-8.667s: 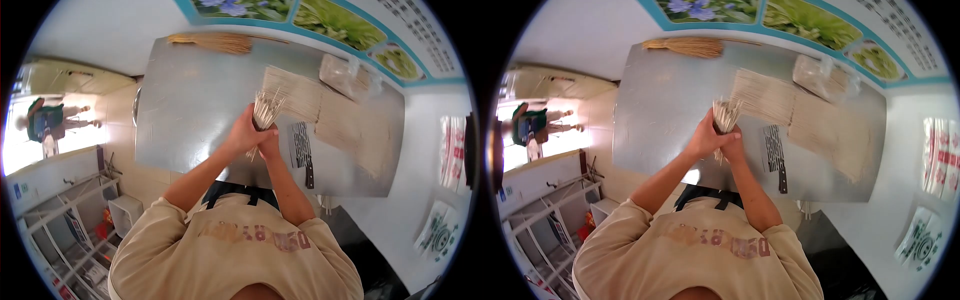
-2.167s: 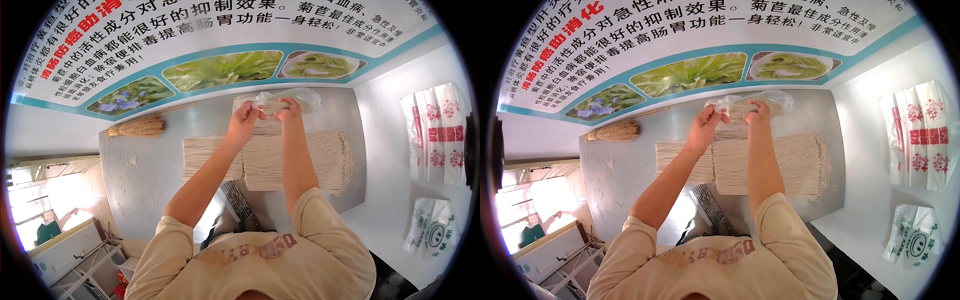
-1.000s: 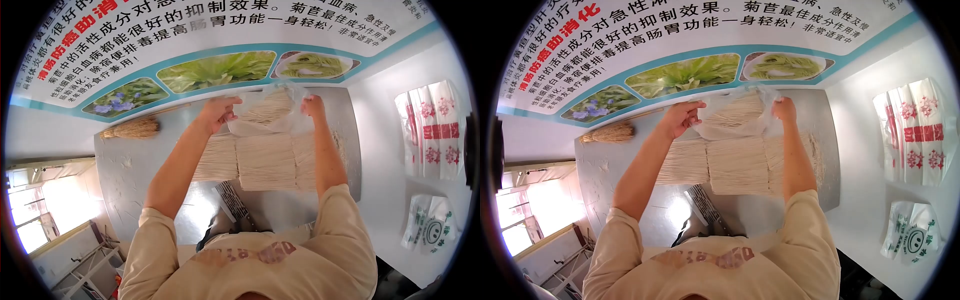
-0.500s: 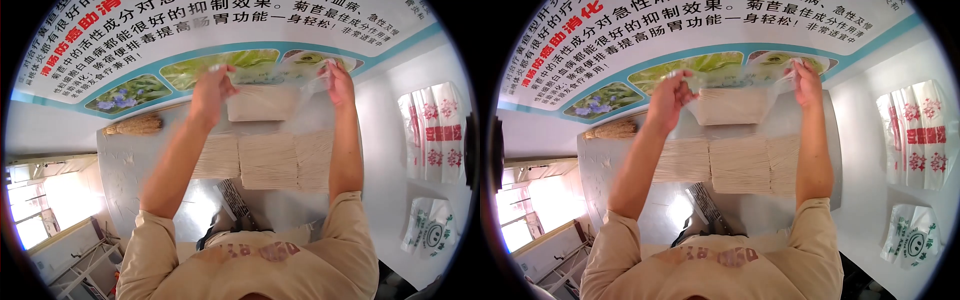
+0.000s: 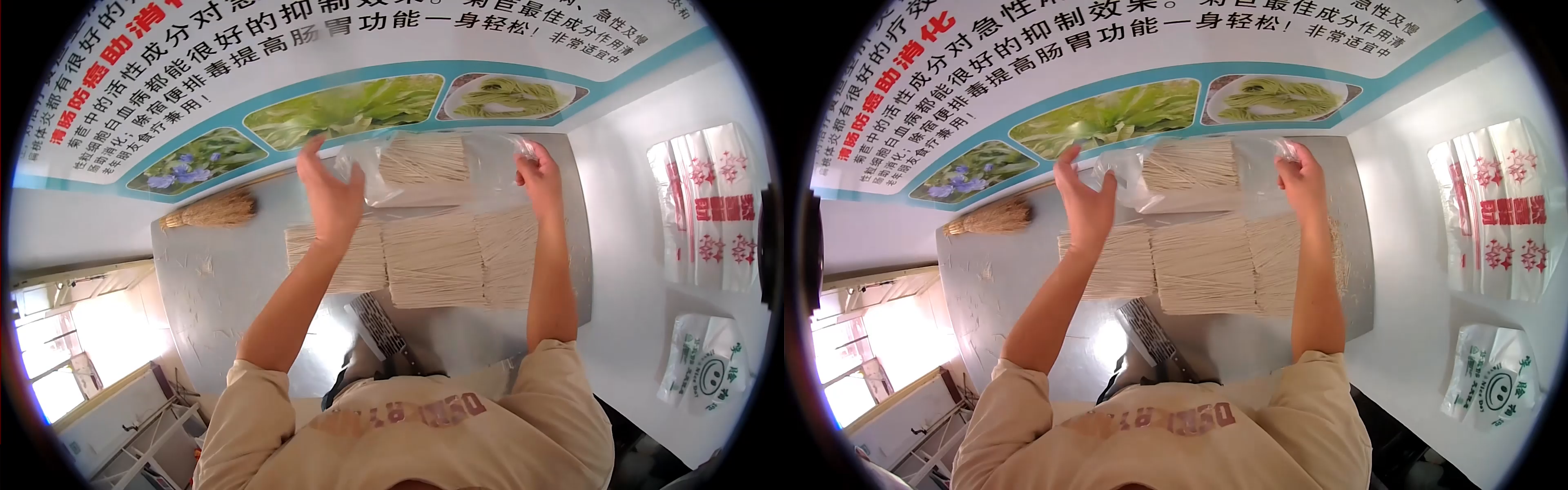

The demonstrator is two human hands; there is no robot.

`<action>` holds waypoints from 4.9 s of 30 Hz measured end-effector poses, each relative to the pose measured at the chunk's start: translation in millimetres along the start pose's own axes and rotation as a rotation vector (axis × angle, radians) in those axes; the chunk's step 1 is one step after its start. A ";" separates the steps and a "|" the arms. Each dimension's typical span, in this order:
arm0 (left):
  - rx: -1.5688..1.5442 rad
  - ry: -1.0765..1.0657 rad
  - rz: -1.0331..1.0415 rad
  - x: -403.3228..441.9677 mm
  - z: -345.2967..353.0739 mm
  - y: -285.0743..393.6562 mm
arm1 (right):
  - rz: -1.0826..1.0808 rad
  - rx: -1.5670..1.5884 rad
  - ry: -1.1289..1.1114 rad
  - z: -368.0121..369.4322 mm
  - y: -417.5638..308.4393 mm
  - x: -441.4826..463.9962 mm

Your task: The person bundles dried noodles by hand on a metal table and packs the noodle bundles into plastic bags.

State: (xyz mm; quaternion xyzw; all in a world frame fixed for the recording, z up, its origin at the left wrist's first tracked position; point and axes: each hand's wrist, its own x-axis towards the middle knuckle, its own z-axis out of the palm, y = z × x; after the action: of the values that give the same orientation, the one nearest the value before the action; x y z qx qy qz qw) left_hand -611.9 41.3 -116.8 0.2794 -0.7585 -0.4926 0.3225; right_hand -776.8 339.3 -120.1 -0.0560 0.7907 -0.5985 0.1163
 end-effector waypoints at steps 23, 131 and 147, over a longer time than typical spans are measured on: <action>1.267 -0.880 0.494 33.6 46.9 -32.0 | -0.449 -1.334 0.021 41.1 20.5 -5.4; 0.173 -0.527 0.937 -277.2 -231.0 -97.8 | 0.887 0.718 -0.916 217.3 115.8 -346.2; 0.690 -0.824 0.555 -304.0 -341.3 -121.2 | 0.631 0.425 -1.207 325.2 73.9 -358.4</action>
State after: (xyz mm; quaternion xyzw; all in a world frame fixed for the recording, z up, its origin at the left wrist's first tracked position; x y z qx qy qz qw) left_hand -144.8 29.8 -189.6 -0.0541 -0.9815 -0.1834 0.0097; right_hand -345.0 138.0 -232.6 -0.1220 0.4330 -0.5421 0.7098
